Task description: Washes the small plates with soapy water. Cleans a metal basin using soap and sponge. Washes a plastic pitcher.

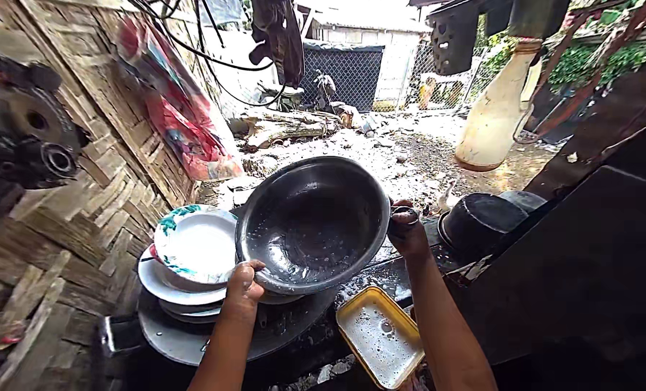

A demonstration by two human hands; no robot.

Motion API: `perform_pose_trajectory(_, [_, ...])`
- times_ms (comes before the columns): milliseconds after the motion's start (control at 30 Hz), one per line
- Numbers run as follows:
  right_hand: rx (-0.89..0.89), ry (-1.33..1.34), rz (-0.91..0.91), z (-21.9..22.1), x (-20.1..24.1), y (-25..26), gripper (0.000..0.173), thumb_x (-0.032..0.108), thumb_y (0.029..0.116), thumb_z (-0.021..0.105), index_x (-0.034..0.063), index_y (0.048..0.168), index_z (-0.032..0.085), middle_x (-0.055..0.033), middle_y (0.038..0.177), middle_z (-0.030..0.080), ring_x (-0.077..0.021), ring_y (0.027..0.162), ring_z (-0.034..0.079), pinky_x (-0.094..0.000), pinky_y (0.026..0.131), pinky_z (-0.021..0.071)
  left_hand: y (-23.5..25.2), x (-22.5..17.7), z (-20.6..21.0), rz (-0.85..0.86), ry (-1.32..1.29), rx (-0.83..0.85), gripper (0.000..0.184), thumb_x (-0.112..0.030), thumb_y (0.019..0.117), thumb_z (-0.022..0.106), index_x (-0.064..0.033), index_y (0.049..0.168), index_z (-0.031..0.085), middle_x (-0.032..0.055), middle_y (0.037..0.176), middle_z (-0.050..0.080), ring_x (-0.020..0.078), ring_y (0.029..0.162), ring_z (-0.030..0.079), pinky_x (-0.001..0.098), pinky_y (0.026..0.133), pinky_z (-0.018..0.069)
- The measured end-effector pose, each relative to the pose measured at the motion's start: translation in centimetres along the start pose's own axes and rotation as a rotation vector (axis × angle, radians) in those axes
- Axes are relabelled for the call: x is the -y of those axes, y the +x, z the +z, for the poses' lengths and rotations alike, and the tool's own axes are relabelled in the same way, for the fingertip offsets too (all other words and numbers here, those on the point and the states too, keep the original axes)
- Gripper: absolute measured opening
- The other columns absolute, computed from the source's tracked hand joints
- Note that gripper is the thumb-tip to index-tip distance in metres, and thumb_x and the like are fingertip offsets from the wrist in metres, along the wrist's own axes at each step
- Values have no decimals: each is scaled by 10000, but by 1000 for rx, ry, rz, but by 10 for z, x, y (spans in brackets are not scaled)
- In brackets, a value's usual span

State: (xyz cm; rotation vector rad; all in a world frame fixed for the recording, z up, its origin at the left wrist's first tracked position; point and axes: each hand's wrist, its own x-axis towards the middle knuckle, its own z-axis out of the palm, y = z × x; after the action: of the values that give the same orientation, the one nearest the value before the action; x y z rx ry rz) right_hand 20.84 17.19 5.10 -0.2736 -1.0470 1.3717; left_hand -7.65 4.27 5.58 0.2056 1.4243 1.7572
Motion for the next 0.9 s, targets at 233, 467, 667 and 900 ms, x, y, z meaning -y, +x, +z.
perform_pose_trajectory(233, [-261,-1108,-374,66,42,13,228,67,911,589,-117,1037,638,-157,817,660,-182,704,646,-386,669,558,-3,8,5,273,-13,-81,461,149,814,504,-27,1240,493,109,1056,533,166,881,572,354,720,530])
perform_pose_trajectory(467, [-101,-1544,-146,87,-48,15,581,251,849,757,-8,1343,597,-338,1418,498,-544,1364,415,-723,1099,311,-74,17,18,422,-45,125,404,198,746,493,-74,1045,515,-34,873,595,12,747,619,210,659,562])
perform_pose_trajectory(667, [535,-1112,254,117,-55,-76,472,84,918,665,-25,1372,601,-310,1405,547,-447,1337,502,-579,1125,390,-48,16,37,620,-50,184,366,182,706,505,-162,818,447,-106,712,544,-23,655,565,180,618,519])
perform_pose_trajectory(900, [-14,-1037,-48,35,-24,-130,332,48,738,670,-114,1026,700,-212,972,712,-237,889,689,-394,806,557,3,20,97,476,95,147,299,168,801,554,-101,890,457,9,826,485,87,720,507,282,651,474])
